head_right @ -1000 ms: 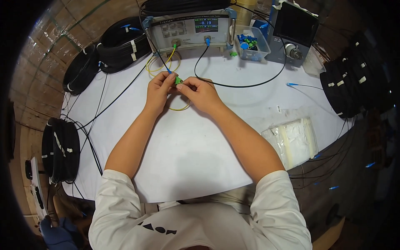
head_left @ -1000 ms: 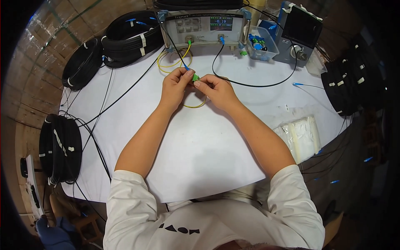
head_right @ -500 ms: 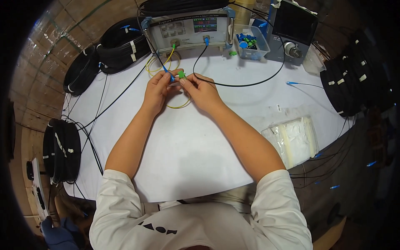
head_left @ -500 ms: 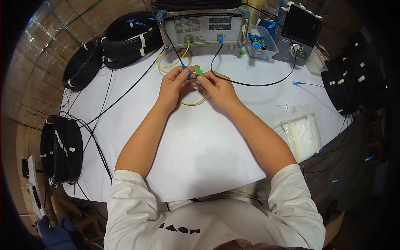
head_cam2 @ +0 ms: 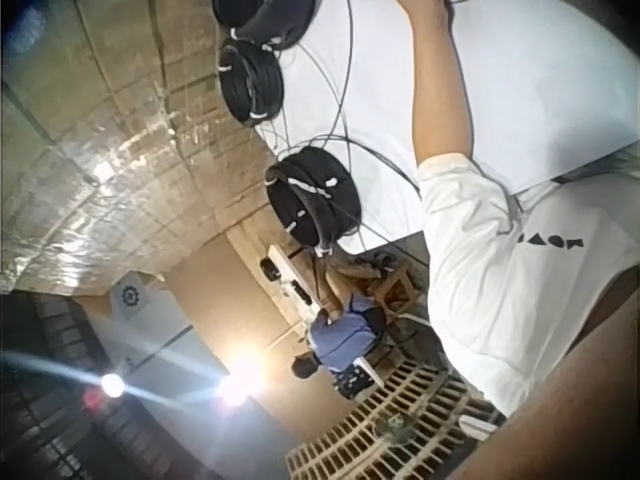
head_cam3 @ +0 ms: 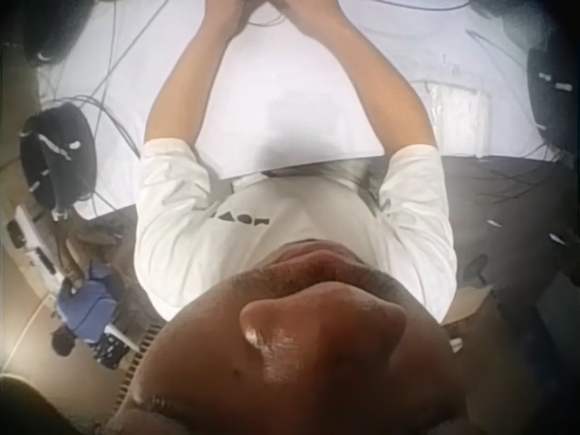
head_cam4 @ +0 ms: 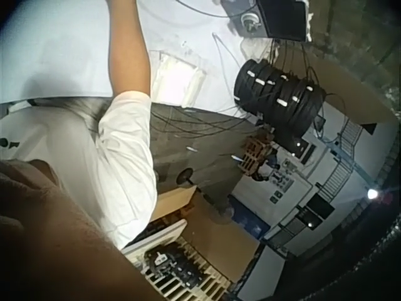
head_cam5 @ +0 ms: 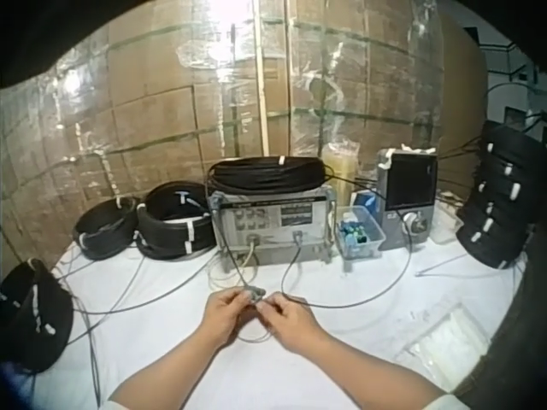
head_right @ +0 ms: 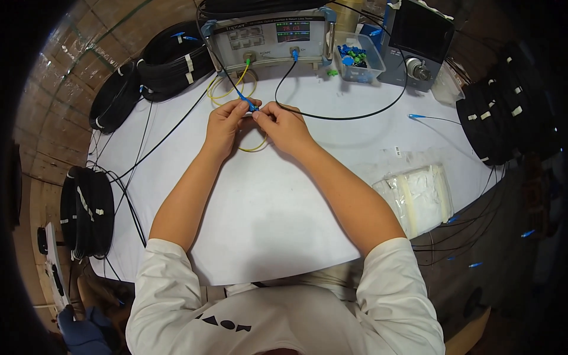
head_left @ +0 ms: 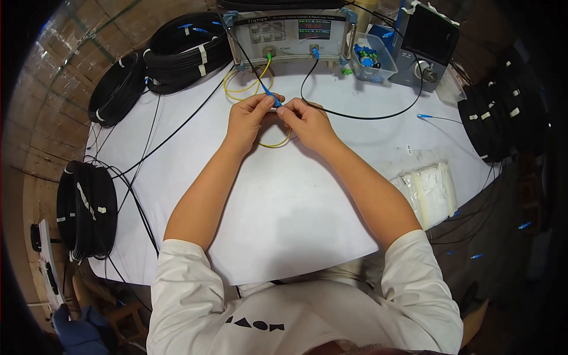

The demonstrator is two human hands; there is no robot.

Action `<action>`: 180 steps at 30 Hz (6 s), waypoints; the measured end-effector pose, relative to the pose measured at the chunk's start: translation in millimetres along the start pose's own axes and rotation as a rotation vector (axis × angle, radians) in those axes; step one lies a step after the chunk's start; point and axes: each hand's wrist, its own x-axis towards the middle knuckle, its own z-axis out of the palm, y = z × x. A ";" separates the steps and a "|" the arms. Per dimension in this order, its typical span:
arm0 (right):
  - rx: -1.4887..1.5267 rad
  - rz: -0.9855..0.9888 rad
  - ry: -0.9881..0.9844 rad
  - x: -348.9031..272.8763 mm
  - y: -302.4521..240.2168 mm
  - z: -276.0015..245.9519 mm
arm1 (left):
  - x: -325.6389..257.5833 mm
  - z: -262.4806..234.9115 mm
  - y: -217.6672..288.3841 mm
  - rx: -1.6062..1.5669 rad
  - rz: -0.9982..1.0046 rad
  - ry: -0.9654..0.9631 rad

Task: Testing fiber optic cable coils by connecting them to a measurement device.

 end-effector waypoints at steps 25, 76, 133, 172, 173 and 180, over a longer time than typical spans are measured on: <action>0.528 0.037 0.112 1.3 0.0 -4.4 | -0.7 -11.1 9.6 0.051 -0.081 -0.005; 0.008 -0.277 0.157 16.6 5.9 -7.2 | 4.5 -14.3 0.3 0.168 -0.014 0.051; 0.302 -0.004 0.052 -2.2 2.2 10.4 | 1.2 8.3 6.1 -0.066 0.039 0.156; 0.353 0.004 0.038 -5.9 1.6 7.5 | -0.2 16.0 7.2 0.086 0.137 0.167; 0.376 -0.013 0.031 -5.9 2.6 7.9 | -0.9 14.6 8.4 0.103 0.119 0.152; 0.459 0.001 -0.079 -3.1 1.9 -1.1 | -2.8 7.3 12.3 -0.048 0.005 0.031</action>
